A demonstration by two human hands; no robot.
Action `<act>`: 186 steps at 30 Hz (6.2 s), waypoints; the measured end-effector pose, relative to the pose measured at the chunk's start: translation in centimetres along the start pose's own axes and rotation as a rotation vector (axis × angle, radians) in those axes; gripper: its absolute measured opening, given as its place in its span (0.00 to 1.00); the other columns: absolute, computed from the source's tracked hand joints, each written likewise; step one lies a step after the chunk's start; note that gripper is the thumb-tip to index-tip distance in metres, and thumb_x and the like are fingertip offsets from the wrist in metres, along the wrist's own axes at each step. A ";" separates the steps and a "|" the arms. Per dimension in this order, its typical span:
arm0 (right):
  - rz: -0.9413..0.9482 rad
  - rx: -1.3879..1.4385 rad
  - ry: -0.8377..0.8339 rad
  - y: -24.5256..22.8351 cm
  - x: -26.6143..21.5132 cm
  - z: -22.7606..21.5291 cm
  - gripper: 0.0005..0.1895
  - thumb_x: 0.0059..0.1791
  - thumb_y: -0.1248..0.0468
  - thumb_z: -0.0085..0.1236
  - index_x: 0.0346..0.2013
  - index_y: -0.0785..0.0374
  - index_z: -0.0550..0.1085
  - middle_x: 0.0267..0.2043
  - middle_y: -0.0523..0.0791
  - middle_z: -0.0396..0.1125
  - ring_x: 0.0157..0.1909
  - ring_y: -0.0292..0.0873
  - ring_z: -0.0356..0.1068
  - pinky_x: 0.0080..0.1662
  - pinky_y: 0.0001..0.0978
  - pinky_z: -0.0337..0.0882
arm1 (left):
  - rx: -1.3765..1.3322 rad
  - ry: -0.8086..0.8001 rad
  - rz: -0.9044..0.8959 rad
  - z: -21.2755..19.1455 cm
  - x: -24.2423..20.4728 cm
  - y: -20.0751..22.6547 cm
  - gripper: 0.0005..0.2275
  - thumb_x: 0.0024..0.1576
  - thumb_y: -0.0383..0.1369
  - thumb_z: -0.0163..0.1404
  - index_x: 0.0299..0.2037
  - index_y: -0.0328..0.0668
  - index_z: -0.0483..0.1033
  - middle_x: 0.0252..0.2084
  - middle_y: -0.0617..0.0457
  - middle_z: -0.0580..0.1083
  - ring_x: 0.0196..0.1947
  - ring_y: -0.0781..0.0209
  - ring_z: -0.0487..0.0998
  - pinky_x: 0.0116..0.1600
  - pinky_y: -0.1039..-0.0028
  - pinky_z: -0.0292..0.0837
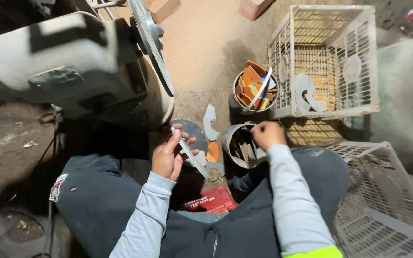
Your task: The person sits on the floor and repeatedly picks up small, flat, irregularly shaped plastic pieces from a bucket. They rub the edges of each piece against a stationary grinding wheel to smooth them, then place the pieces back into the bucket. The process is repeated for multiple pieces.
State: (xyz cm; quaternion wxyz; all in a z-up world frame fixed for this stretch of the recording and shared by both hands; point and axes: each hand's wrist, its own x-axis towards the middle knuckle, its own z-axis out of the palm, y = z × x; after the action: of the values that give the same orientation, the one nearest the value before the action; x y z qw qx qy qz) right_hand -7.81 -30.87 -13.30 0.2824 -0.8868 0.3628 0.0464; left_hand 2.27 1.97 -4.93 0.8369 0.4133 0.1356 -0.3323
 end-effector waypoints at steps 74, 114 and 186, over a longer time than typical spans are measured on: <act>-0.233 0.351 -0.147 -10.4 -12.3 -2.1 0.24 0.45 0.61 0.64 0.49 0.65 0.64 0.32 0.55 0.69 0.34 0.51 0.71 0.39 0.41 0.72 | 0.337 -0.008 -0.080 1.9 -0.6 -4.3 0.11 0.57 0.36 0.56 0.46 0.44 0.74 0.37 0.56 0.79 0.34 0.66 0.84 0.26 0.78 0.74; -0.551 0.464 -0.359 -12.3 -15.1 -1.4 0.27 0.58 0.65 0.46 0.75 0.56 0.64 0.50 0.47 0.65 0.53 0.39 0.66 0.58 0.31 0.68 | -0.118 -0.011 -0.074 0.0 0.6 -3.2 0.16 0.67 0.38 0.41 0.63 0.47 0.65 0.46 0.41 0.75 0.48 0.47 0.78 0.51 0.48 0.78; -0.904 -0.257 -0.119 -15.6 -14.0 7.7 0.07 0.47 0.69 0.49 0.40 0.63 0.68 0.39 0.51 0.69 0.46 0.55 0.69 0.51 0.45 0.68 | 0.876 0.262 0.548 -1.2 -1.8 5.4 0.11 0.59 0.25 0.54 0.50 0.31 0.78 0.41 0.48 0.82 0.39 0.64 0.83 0.47 0.75 0.78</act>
State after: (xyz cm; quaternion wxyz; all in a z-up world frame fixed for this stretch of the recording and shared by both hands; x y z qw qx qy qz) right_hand -6.72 -9.09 -8.43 0.1826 -0.9794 -0.0850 0.0139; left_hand 4.58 6.07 -1.52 0.6181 0.7823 -0.0253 -0.0728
